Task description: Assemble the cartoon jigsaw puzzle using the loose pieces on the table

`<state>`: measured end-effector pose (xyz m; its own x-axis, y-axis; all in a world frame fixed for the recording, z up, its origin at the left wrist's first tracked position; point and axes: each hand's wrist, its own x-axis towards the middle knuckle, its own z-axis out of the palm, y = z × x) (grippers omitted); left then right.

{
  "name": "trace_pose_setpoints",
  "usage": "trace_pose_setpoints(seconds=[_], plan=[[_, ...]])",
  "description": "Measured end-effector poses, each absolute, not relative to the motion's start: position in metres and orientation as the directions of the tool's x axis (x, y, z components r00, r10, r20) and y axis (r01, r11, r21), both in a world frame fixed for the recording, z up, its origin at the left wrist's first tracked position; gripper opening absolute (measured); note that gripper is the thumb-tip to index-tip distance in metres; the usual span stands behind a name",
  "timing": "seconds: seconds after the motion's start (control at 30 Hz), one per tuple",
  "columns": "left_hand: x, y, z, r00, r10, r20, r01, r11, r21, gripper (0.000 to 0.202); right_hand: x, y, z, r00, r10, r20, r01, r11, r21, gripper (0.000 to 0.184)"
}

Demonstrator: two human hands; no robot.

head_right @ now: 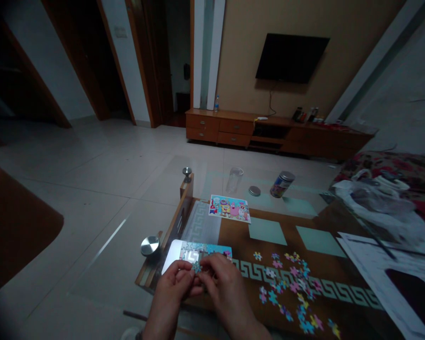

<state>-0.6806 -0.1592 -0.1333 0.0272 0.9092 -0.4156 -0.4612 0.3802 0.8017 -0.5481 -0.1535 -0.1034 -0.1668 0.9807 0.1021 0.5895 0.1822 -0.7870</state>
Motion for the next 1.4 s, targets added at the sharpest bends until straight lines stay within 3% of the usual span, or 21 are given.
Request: trace_pose_setpoints(seconds=[0.27, 0.47, 0.6, 0.73, 0.9, 1.07, 1.3, 1.4], plan=[[-0.672, -0.167, -0.142, 0.079, 0.903, -0.423, -0.497, 0.403, 0.768, 0.043, -0.546, -0.155, -0.105, -0.193, 0.976, 0.101, 0.641, 0.204, -0.74, 0.012], [-0.671, -0.167, -0.143, 0.072, 0.889, -0.453, -0.561, 0.412, 0.718, 0.042, -0.546, -0.159, -0.116, -0.258, 0.932, 0.253, 0.646, 0.361, -0.673, 0.018], [-0.672, -0.163, -0.143, 0.066, 0.891, -0.449, -0.565, 0.405, 0.719, 0.038, -0.547, -0.158, -0.117, -0.238, 0.939, 0.25, 0.638, 0.345, -0.689, 0.016], [-0.677, -0.156, -0.14, 0.024, 0.938, -0.345, -0.468, 0.316, 0.825, 0.03, -0.548, -0.154, -0.109, -0.208, 0.969, 0.136, 0.59, 0.235, -0.772, 0.009], [-0.691, -0.146, -0.13, 0.089, 0.961, -0.262, -0.269, 0.277, 0.922, 0.02, -0.551, -0.147, -0.103, -0.148, 0.988, 0.041, 0.53, 0.114, -0.841, 0.013], [-0.703, -0.137, -0.127, 0.056, 0.962, -0.268, -0.124, 0.273, 0.954, 0.021, -0.557, -0.136, -0.104, -0.161, 0.987, 0.004, 0.537, 0.091, -0.838, 0.01], [-0.707, -0.133, -0.124, 0.049, 0.957, -0.288, -0.056, 0.29, 0.955, 0.027, -0.565, -0.132, -0.11, -0.149, 0.989, 0.001, 0.509, 0.078, -0.857, 0.01], [-0.707, -0.134, -0.121, 0.065, 0.966, -0.249, 0.008, 0.249, 0.968, 0.025, -0.563, -0.132, -0.113, -0.137, 0.99, -0.021, 0.477, 0.048, -0.877, 0.018]])
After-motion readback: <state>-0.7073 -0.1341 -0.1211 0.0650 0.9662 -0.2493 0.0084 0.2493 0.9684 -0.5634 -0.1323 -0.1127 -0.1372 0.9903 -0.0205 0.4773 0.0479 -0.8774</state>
